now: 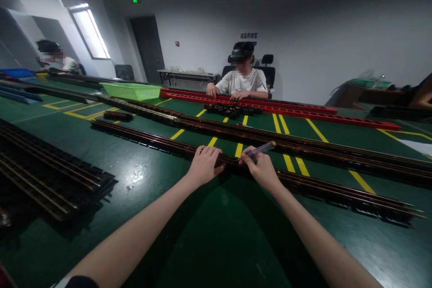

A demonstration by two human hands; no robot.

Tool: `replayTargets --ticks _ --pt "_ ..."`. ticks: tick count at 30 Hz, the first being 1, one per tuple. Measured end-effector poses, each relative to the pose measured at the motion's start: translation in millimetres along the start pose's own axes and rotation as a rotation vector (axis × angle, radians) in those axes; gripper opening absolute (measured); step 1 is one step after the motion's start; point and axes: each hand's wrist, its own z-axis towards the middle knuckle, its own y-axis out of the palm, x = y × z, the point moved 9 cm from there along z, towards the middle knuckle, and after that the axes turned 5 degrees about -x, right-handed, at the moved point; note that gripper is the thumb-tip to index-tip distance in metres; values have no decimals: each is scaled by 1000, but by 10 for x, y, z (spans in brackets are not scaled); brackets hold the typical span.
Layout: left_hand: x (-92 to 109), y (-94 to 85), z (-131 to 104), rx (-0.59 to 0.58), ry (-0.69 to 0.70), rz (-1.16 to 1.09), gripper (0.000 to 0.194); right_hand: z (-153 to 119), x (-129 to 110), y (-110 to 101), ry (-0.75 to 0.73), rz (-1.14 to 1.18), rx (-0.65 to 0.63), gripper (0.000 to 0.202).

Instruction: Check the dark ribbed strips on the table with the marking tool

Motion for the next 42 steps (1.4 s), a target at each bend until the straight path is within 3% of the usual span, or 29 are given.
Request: replayTargets --ticks 9,19,42 --pt "-3 -7 -6 -15 -18 -12 30 0 -10 -25 -10 -12 25 14" --pt "-20 5 -20 50 4 -5 29 -1 10 -39 6 -19 27 14" --pt "-24 -8 -23 18 -13 -5 39 0 63 -91 17 -33 53 18"
